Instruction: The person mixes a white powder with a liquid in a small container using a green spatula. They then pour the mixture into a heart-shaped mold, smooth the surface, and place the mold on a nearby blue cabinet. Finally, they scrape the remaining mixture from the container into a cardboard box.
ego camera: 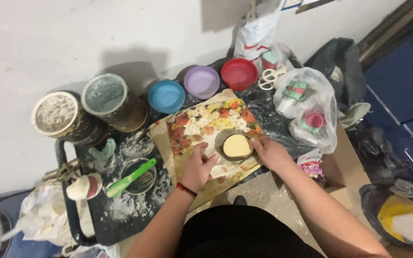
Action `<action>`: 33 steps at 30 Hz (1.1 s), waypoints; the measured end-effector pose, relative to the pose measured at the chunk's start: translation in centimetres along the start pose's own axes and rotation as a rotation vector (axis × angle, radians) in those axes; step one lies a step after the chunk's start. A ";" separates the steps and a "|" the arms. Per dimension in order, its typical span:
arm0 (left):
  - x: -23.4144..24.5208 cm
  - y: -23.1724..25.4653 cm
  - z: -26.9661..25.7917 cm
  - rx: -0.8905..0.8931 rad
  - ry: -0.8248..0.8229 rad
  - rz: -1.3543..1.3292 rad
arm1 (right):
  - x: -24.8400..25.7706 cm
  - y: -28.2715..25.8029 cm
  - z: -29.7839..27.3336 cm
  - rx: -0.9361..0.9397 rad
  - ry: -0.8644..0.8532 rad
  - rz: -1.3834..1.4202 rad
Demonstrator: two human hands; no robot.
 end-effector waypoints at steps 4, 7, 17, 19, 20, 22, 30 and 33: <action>4.6 0.6 -5.5 0.043 0.153 0.195 | 1.0 -4.9 1.0 0.065 -0.065 -0.226; 7.9 -0.3 -8.4 0.050 0.331 0.232 | 0.7 -7.0 3.1 0.085 -0.077 -0.473; 16.1 -8.6 -8.4 -0.201 0.705 0.749 | -3.1 -14.6 4.8 0.489 -0.270 0.039; 16.1 -8.7 -8.0 -0.141 0.670 0.813 | -4.5 -17.7 3.4 0.566 -0.321 0.343; 15.9 -8.7 -7.6 -0.161 0.650 0.844 | -5.8 -18.8 2.9 0.553 -0.407 0.451; 15.5 -8.9 -6.3 -0.164 0.641 0.867 | -8.3 -21.1 2.3 0.544 -0.510 0.553; 13.6 -11.4 -2.0 -0.487 0.875 0.797 | -13.4 -20.9 0.7 1.186 -0.238 -0.913; 13.3 -12.0 -1.4 -0.515 0.943 0.794 | -10.4 -22.8 -0.6 1.168 -0.253 -0.857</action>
Point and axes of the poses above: each hand's wrist, its own z-axis towards the middle knuckle, its own x-axis out of the back of the hand, y = z × x, the point moved 1 cm from there along z, towards the middle knuckle, and after that the axes turned 14 degrees about x, right-handed, at the moved point
